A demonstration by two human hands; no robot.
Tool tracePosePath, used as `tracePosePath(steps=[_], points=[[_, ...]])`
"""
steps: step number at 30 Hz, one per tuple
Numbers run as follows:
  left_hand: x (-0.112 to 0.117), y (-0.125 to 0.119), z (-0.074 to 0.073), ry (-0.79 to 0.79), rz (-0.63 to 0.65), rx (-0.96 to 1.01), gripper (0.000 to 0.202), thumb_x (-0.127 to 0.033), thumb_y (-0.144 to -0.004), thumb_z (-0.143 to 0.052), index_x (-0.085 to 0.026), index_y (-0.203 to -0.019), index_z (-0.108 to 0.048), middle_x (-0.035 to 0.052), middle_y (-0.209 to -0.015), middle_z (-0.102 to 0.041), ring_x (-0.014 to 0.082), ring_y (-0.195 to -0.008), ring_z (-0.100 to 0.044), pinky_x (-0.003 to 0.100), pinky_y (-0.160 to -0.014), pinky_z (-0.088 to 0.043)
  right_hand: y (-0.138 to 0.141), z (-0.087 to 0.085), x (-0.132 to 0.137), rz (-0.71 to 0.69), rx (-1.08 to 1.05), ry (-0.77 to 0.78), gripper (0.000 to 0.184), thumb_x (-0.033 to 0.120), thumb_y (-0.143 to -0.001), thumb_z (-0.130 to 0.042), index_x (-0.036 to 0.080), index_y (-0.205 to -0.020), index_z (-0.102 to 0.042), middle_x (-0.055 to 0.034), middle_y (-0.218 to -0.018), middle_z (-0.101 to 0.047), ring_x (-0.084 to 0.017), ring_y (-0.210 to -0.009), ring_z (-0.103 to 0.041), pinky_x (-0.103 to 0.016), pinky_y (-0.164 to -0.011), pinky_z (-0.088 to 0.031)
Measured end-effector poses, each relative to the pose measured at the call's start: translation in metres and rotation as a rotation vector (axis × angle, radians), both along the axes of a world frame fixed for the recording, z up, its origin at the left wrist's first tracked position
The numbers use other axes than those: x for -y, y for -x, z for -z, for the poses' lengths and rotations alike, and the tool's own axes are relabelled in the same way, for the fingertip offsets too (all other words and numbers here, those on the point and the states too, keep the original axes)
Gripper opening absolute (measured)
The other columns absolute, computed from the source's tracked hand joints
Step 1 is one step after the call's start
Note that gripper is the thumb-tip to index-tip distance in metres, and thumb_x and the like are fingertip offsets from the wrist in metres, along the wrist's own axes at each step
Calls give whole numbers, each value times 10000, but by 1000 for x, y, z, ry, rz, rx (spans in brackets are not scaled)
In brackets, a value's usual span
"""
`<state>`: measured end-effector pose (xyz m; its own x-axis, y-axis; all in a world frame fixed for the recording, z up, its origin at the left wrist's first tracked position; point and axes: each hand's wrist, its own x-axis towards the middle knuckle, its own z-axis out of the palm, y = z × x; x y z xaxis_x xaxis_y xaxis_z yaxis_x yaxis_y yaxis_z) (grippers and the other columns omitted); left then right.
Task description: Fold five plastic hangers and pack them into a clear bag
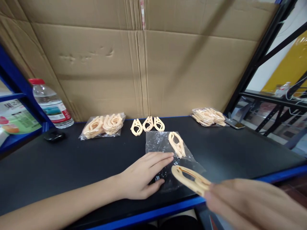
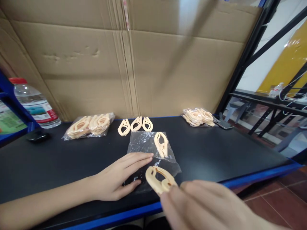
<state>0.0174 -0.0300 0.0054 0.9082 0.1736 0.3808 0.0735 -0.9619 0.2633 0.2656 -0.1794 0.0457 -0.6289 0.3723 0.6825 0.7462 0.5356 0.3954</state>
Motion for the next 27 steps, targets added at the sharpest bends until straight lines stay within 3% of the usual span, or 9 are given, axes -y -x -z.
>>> tracePosePath(steps=[3,6,10,15,19,23,27], points=[[0,0,1,-12,15,23,663,-146,-853,-507,-204,-1453,-233,127,-1469,-378,260,-1331,-379,458,-1079,-380,24,6,-11,-111,228,-18,357,11,-874,-400,189,-913,-708,19,-880,-735,-135,-716,-635,-253,-602,-524],[0,-1,2,-26,38,45,667,-133,-848,-503,-198,-1452,-227,138,-1462,-385,263,-1336,-373,471,-1077,-379,40,14,-30,-137,286,79,347,42,-862,-376,124,-903,-711,-81,-902,-735,-186,-694,-638,-311,-595,-528],[0,0,3,-37,44,60,659,-129,-842,-499,-177,-1445,-237,155,-1429,-422,266,-1333,-379,478,-1078,-377,52,34,-56,-152,312,48,317,68,-842,-388,32,-911,-695,-206,-909,-711,-250,-722,-652,-367,-588,-534],[0,1,4,-36,41,76,663,-122,-805,-501,-155,-1426,-270,162,-1414,-437,265,-1311,-406,467,-1078,-381,63,54,-78,-42,317,73,228,44,-818,-449,59,-784,-673,-188,-786,-694,-254,-652,-651,-350,-530,-527],[0,1,5,-24,33,91,681,-123,-793,-502,-153,-1431,-266,159,-1418,-430,269,-1308,-408,469,-1071,-389,70,58,-85,20,293,209,183,80,-826,-490,44,-843,-668,-185,-802,-691,-263,-698,-665,-378,-654,-555],[0,1,4,-30,45,101,661,-142,-822,-511,-146,-1435,-262,162,-1405,-443,267,-1300,-412,469,-1072,-385,69,51,-87,75,315,450,235,154,-813,-557,23,-981,-656,-208,-932,-693,-304,-847,-668,-424,-815,-527],[1,1,3,-24,33,108,639,-176,-862,-513,-166,-1444,-251,159,-1404,-446,275,-1286,-424,480,-1054,-399,60,42,-90,37,284,651,255,189,-888,-475,54,-1032,-637,-188,-997,-678,-295,-957,-636,-438,-890,-485]])
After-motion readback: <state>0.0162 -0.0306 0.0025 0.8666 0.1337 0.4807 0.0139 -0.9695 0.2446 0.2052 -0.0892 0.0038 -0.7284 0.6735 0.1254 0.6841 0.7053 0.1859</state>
